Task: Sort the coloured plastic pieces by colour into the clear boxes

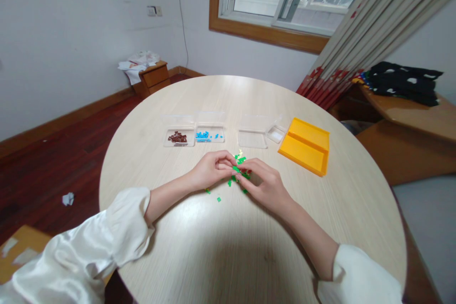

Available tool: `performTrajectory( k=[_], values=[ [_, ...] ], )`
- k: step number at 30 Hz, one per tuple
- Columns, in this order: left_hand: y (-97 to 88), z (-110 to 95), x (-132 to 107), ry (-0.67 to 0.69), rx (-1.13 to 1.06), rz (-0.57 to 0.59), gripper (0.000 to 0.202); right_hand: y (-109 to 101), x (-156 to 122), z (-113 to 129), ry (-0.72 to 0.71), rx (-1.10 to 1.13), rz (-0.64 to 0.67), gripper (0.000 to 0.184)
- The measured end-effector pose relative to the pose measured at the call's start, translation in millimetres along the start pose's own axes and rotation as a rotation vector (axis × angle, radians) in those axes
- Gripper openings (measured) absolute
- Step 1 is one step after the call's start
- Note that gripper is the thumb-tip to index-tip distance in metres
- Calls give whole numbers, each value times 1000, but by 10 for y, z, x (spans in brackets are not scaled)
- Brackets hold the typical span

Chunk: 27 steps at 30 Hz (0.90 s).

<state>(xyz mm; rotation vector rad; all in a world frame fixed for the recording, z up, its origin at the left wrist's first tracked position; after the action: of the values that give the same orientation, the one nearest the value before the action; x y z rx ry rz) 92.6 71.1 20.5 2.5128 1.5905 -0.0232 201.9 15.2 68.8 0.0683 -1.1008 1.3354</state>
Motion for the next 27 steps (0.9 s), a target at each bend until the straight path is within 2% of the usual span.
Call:
performTrajectory(
  k=[21, 27],
  values=[
    [21, 34, -8, -41, -61, 44, 33, -13, 13, 18, 16, -22, -24, 11],
    [17, 2, -5, -41, -77, 44, 27, 1, 2, 18, 18, -47, -12, 11]
  ],
)
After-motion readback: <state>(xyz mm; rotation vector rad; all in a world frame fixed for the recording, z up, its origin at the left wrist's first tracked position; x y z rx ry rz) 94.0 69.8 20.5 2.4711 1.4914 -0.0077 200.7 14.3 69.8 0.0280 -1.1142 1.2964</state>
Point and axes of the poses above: each hand's wrist, its own x-axis towards the middle knuckle, its own y-axis out of the palm, z = x × y, the point moved 7 cm from there along x, towards the middle knuckle, and after that the axes turned 10 degrees about -z, right-handed, at the moved point
